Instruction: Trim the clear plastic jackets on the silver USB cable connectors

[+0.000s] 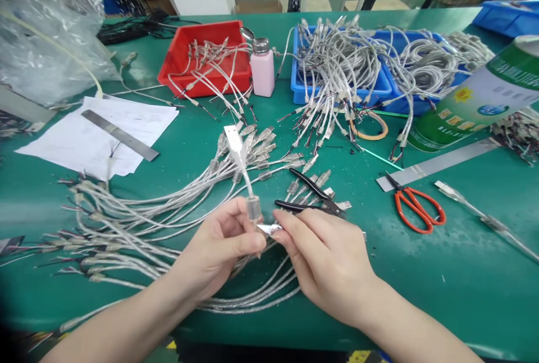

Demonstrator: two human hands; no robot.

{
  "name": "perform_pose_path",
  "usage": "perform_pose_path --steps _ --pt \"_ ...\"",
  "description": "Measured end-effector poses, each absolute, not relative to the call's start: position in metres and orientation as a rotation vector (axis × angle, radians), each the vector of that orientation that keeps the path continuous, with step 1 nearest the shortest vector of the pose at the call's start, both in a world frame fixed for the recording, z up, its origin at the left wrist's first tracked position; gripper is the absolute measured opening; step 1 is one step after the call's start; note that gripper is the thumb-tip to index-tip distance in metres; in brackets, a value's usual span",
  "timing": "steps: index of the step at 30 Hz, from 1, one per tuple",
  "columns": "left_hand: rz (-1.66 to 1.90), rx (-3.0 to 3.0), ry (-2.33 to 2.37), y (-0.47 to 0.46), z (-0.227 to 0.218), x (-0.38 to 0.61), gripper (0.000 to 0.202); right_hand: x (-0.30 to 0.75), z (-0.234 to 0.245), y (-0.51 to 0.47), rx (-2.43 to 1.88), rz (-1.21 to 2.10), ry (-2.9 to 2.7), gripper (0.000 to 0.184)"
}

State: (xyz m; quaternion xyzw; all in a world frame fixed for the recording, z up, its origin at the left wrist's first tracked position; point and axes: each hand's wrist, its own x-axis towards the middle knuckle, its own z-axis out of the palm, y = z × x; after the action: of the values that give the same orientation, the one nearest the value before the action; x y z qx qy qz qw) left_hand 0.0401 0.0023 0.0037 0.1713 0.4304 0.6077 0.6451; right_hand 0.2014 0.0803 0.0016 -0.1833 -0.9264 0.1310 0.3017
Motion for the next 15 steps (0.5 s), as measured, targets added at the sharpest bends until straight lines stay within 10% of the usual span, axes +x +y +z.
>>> perform_pose_path --steps 15 --pt "1.318 0.426 0.944 0.0007 0.0022 0.0357 0.025 0.2017 0.0057 0.0812 -0.475 0.278 -2.500 0.021"
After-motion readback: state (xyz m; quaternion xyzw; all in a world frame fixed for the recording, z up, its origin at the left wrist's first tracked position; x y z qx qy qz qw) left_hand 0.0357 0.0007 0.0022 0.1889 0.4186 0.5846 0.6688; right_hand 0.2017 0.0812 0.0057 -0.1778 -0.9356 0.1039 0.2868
